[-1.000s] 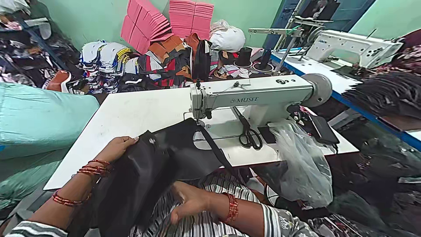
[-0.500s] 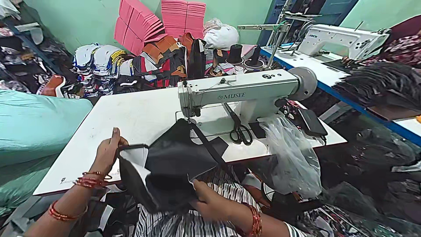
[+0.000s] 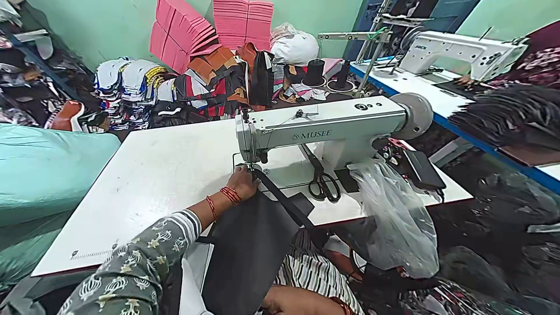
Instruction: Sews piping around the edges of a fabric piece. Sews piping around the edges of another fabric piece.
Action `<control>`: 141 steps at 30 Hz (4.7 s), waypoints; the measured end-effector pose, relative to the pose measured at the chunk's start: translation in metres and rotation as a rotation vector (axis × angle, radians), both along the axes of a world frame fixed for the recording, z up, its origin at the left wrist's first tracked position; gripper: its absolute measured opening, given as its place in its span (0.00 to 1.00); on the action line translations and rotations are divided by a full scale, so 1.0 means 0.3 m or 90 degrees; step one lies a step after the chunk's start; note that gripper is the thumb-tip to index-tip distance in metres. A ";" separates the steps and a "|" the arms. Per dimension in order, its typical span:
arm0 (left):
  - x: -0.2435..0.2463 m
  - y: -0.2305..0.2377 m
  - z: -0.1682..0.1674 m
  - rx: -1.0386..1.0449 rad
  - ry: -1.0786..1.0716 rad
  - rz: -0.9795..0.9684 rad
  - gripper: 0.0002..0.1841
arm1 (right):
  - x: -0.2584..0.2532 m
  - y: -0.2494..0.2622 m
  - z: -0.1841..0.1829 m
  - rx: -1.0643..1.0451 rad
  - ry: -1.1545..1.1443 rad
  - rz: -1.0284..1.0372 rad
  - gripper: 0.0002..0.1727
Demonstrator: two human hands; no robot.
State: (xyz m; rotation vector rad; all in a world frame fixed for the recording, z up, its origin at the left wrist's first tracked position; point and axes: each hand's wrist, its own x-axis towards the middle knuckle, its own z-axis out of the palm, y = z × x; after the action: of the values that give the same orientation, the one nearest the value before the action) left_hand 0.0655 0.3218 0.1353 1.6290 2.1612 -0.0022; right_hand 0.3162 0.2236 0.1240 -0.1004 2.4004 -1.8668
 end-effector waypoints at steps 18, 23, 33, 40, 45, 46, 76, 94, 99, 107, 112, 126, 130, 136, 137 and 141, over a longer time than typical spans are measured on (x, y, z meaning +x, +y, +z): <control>0.115 -0.013 -0.019 0.041 0.008 0.126 0.27 | -0.426 0.655 0.003 0.385 -0.241 -0.474 0.23; 0.113 -0.001 -0.023 0.054 0.011 0.137 0.24 | -0.470 0.634 -0.016 0.421 -0.243 -0.451 0.18; 0.095 0.024 -0.030 0.054 0.025 0.142 0.19 | -0.449 0.657 -0.010 0.464 -0.203 -0.373 0.20; 0.074 0.022 -0.068 0.151 0.033 0.137 0.17 | -0.431 0.688 -0.014 0.447 -0.183 -0.342 0.18; -0.007 0.002 -0.088 0.278 -0.129 0.181 0.14 | -0.432 0.690 -0.012 0.429 -0.194 -0.323 0.18; -0.025 0.001 -0.090 0.281 -0.159 0.182 0.13 | -0.435 0.683 -0.010 0.426 -0.201 -0.320 0.18; -0.113 -0.059 -0.176 0.431 -0.274 -0.016 0.17 | -0.489 0.603 -0.049 0.115 -0.243 -0.621 0.14; 0.027 -0.072 -0.195 0.325 -0.056 0.054 0.24 | -0.451 0.596 0.001 0.322 -0.250 -0.456 0.18; 0.029 -0.082 -0.205 0.325 -0.057 0.039 0.26 | -0.434 0.603 -0.023 0.266 -0.223 -0.484 0.18; 0.059 -0.077 -0.140 0.246 -0.056 0.091 0.31 | -0.459 0.624 0.022 0.336 -0.330 -0.464 0.19; 0.072 -0.058 -0.123 0.224 -0.053 0.120 0.27 | -0.485 0.619 0.003 0.379 -0.314 -0.485 0.20; 0.033 -0.012 -0.078 0.187 -0.056 0.140 0.19 | -0.488 0.647 0.075 0.447 -0.357 -0.374 0.20; 0.016 -0.025 -0.131 0.342 -0.071 0.129 0.16 | -0.482 0.644 0.068 0.405 -0.345 -0.369 0.21; -0.004 -0.021 -0.135 0.348 -0.110 0.159 0.16 | -0.455 0.628 0.026 0.433 -0.316 -0.359 0.25; -0.007 -0.021 -0.130 0.336 -0.116 0.159 0.16 | -0.454 0.626 0.025 0.435 -0.317 -0.361 0.25; 0.006 -0.022 -0.103 0.255 -0.098 0.149 0.18 | -0.452 0.633 0.031 0.435 -0.311 -0.347 0.24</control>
State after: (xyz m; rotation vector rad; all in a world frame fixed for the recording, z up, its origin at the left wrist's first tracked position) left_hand 0.0672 0.3151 0.1045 1.4986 2.3190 0.6414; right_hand 0.1806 0.4134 0.1334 1.0080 2.6617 -0.8978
